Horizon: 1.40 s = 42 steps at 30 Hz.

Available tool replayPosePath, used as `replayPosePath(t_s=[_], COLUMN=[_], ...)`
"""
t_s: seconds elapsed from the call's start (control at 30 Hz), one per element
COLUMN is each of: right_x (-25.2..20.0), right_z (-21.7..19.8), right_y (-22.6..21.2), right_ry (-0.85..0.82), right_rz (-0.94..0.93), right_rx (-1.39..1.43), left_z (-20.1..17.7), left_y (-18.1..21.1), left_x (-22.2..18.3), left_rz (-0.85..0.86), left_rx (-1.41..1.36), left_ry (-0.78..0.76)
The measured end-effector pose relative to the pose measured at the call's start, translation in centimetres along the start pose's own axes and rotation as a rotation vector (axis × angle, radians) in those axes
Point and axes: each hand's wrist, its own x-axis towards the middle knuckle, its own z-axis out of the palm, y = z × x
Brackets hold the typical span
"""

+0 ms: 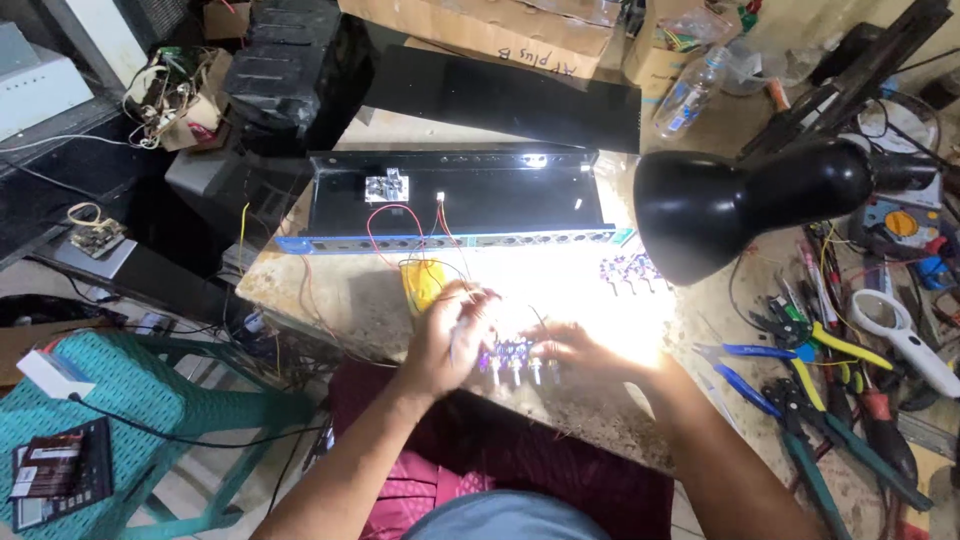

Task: Soldering wires and assembling components for an electronic device on a workbench.

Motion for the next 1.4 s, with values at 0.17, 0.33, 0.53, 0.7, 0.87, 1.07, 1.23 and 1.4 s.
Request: replayPosePath(t_s=[0.17, 0.33, 0.53, 0.7, 0.87, 1.07, 1.23, 1.4], right_x=[-3.5, -0.3, 2.4, 3.0, 7.8, 7.7, 6.1, 0.7], right_z=[2.1, 1.3, 0.6, 4.4, 5.5, 5.6, 4.3, 3.2], right_y=[-2.9, 3.5, 4.2, 0.9, 3.5, 5.8, 2.0, -6.7], right_ry=[0.013, -0.068, 0.014, 0.278, 0.382, 0.443, 0.549, 0.422], right_rz=[-0.114, -0.318, -0.529, -0.3, -0.038, -0.137, -0.089, -0.062], right_rx=[0.234, 0.499, -0.588, 0.573, 0.515, 0.295, 0.373, 0.562], left_z=[-2.1, -2.7, -2.2, -1.5, -1.6, -3.7, -4.5, -4.4], left_y=[-2.0, -0.7, -2.0, -1.1, -1.0, 1.1, 0.9, -0.3], left_x=[2.8, 3.2, 3.7, 3.2, 3.0, 2.7, 1.7, -0.2], left_rz=[-0.19, -0.144, -0.133, -0.133, -0.167, -0.099, -0.034, 0.106], left_rx=[-0.014, -0.032, -0.015, -0.056, -0.145, -0.161, 0.042, 0.917], left_ry=[0.04, 0.037, -0.004, -0.002, 0.067, 0.159, 0.109, 0.144])
